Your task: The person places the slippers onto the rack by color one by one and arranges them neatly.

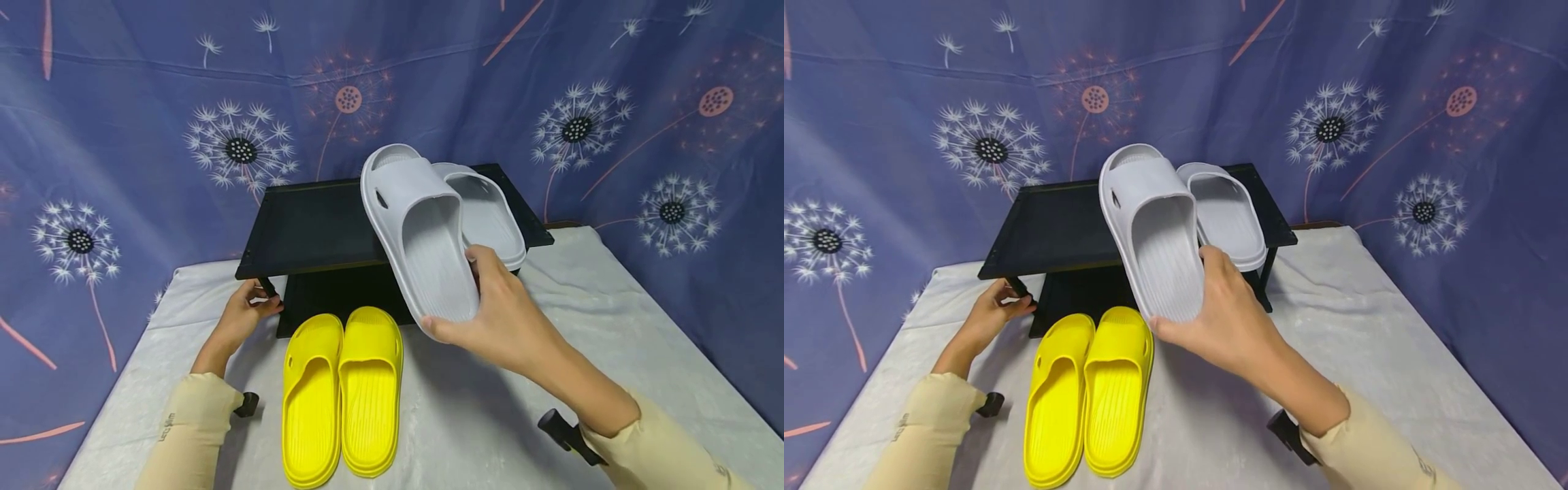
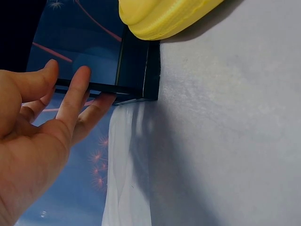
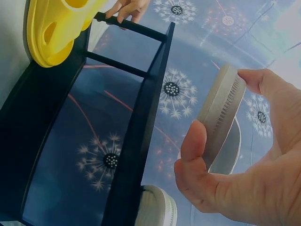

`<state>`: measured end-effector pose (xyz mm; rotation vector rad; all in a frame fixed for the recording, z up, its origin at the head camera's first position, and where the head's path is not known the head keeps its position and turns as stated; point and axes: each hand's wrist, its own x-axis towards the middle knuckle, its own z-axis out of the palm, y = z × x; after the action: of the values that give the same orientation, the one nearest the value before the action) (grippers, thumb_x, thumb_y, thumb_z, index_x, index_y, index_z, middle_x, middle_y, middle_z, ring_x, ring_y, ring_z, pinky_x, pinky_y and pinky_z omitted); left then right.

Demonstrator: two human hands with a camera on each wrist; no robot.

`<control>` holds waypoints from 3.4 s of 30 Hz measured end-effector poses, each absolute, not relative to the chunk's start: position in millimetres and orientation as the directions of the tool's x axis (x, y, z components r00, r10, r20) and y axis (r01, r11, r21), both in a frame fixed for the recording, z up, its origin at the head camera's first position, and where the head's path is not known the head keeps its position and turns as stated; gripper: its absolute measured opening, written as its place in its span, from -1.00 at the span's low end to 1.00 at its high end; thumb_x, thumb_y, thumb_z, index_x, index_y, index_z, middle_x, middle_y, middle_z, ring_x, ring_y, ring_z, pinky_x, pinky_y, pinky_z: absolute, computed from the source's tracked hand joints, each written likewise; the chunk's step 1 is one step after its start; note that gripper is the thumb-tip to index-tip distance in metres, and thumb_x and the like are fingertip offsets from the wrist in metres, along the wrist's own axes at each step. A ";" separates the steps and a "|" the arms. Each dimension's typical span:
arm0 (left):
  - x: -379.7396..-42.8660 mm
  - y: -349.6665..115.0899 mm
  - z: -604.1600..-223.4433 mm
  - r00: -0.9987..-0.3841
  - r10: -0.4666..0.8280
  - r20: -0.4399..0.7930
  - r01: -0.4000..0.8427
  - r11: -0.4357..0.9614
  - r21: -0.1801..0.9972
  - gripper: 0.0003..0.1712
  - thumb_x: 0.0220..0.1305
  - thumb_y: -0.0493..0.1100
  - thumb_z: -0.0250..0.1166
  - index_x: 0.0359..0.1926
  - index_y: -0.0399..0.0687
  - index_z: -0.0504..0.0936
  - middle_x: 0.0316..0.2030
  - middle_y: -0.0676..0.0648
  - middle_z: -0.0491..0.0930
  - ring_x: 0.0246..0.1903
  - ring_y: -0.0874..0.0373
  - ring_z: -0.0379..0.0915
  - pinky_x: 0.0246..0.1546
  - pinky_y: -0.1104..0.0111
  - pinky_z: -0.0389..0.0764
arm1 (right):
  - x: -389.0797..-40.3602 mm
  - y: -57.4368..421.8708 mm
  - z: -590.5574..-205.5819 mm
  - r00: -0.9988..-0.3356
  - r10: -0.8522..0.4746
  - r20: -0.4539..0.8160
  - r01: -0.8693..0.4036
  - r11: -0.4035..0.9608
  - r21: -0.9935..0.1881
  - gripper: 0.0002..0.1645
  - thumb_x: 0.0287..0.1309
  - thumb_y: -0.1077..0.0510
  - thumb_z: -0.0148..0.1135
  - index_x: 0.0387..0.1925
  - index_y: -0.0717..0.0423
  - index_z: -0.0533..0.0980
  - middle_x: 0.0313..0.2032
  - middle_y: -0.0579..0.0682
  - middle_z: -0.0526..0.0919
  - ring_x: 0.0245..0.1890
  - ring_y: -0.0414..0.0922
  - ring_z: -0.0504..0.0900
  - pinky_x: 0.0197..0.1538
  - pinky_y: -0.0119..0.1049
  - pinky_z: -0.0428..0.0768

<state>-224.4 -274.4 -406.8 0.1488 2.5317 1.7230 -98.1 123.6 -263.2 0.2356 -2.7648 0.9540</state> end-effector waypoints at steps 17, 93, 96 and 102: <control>-222.8 -273.6 -405.6 -0.992 0.122 -0.010 0.038 0.383 0.923 -0.71 0.37 -0.33 0.16 0.00 -0.32 0.26 -0.08 -0.28 0.31 -0.08 -0.13 0.60 0.06 0.05 0.53 | -117.5 120.4 -258.1 -0.969 -0.094 0.230 -0.214 0.781 -0.587 0.18 -0.21 -0.27 0.47 0.33 0.19 0.15 0.12 0.14 0.43 -0.09 0.09 0.51 -0.02 0.01 0.51; -222.8 -271.9 -404.9 -0.993 0.113 -0.016 0.029 0.381 0.924 -0.67 0.33 -0.39 0.16 0.03 -0.33 0.26 -0.08 -0.29 0.32 -0.12 -0.04 0.61 0.06 0.05 0.54 | -196.8 86.0 -252.2 -0.961 -0.163 0.223 -0.238 0.899 -0.368 -0.13 -0.23 -0.26 0.35 -0.13 0.40 0.38 -0.28 0.26 0.52 -0.31 0.15 0.54 -0.24 -0.03 0.58; -222.1 -271.8 -403.5 -0.993 0.113 -0.018 0.026 0.377 0.926 -0.67 0.34 -0.38 0.16 0.04 -0.34 0.26 -0.07 -0.30 0.32 -0.10 -0.07 0.60 0.06 0.06 0.53 | -198.2 85.4 -250.9 -0.960 -0.174 0.218 -0.245 0.900 -0.360 -0.19 -0.23 -0.26 0.35 -0.19 0.37 0.39 -0.33 0.22 0.52 -0.36 0.12 0.54 -0.28 -0.06 0.58; -223.1 -272.3 -404.1 -0.993 0.116 -0.018 0.028 0.382 0.924 -0.70 0.35 -0.36 0.16 0.02 -0.32 0.27 -0.08 -0.28 0.31 -0.11 -0.07 0.60 0.06 0.05 0.54 | -200.6 84.7 -247.2 -0.958 -0.207 0.199 -0.266 0.900 -0.346 -0.29 -0.21 -0.25 0.33 -0.31 0.30 0.39 -0.39 0.16 0.51 -0.40 0.09 0.51 -0.33 -0.09 0.55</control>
<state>-223.1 -272.3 -404.1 0.1322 2.5444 1.6984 -200.6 84.7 -247.2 0.3640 -2.9076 0.5620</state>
